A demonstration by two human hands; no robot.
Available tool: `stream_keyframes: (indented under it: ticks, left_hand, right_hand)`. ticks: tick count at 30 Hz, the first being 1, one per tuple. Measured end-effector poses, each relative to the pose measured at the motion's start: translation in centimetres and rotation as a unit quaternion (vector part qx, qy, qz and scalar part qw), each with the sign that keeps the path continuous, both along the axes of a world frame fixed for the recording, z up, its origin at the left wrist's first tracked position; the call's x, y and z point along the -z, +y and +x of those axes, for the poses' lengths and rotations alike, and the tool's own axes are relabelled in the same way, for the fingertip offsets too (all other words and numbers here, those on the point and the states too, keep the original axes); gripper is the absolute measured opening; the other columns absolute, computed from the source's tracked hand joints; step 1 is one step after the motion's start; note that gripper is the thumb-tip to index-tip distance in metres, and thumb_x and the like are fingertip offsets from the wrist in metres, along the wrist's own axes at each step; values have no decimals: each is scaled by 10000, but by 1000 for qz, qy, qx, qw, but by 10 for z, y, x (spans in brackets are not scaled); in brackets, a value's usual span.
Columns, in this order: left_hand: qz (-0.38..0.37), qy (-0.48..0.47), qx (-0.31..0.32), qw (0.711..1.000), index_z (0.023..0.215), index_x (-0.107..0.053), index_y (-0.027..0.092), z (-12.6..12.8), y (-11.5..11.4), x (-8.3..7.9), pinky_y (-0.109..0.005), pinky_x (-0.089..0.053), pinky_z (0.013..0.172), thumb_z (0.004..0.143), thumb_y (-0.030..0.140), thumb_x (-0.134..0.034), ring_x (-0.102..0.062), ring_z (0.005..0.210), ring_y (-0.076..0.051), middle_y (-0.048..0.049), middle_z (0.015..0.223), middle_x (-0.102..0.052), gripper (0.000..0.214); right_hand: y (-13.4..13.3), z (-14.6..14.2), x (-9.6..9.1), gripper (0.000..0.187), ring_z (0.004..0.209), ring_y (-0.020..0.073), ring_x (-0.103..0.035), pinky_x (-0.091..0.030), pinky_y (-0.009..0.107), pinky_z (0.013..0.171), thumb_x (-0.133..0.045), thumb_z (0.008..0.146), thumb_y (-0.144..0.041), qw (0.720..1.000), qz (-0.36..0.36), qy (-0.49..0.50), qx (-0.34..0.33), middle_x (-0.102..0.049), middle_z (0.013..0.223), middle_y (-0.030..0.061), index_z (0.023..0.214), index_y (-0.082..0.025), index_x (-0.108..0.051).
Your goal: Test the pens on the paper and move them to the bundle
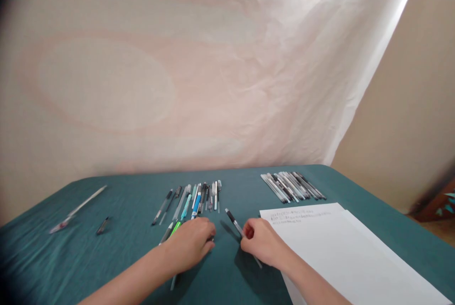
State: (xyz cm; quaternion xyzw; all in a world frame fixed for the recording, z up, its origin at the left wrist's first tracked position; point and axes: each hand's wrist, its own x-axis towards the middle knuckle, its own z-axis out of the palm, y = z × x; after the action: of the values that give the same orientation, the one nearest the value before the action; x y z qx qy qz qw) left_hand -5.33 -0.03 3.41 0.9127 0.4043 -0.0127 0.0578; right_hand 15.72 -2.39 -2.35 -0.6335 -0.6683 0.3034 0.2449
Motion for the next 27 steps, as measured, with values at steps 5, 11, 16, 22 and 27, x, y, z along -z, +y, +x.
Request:
stream_keyframes:
  ticks: [5,11,16,22,27]
  left_hand:
    - [-13,-26,3,1000,831,-613,162,10,5,12,-305,-459,740,764,121,-444,-605,826,-222,-91,855,-627,186]
    - [-8,-67,-19,998,853,-608,164,19,19,20,-331,-439,766,784,143,-451,-590,869,-234,-102,902,-600,173]
    - [-135,-310,-54,939,966,-585,145,31,17,23,-313,-436,744,780,266,-505,-579,819,-203,-84,903,-608,236]
    - [-374,-526,-132,752,822,-546,108,51,6,37,-214,-386,531,745,313,-546,-552,638,-133,-36,714,-574,219]
    - [-362,-574,-136,722,791,-496,147,43,14,36,-237,-406,578,757,374,-539,-580,702,-152,-36,732,-612,234]
  right_hand:
    - [8,3,5,78,500,72,-454,-306,167,446,-493,597,-142,990,-23,139,13,-504,548,-44,659,-152,-539]
    - [8,2,0,31,318,34,-280,-187,162,324,-476,633,-184,964,-83,251,40,-360,432,-110,655,-185,-454]
    - [7,1,1,45,342,29,-304,-201,157,337,-498,661,-190,953,-60,296,5,-372,456,-104,668,-178,-455]
    - [4,-4,2,90,377,31,-310,-241,159,361,-535,695,-220,950,-31,310,-23,-384,489,-97,672,-172,-462]
    - [3,-5,2,188,373,40,-340,-282,162,356,-570,716,-339,950,-42,309,-32,-417,509,-94,748,-174,-484]
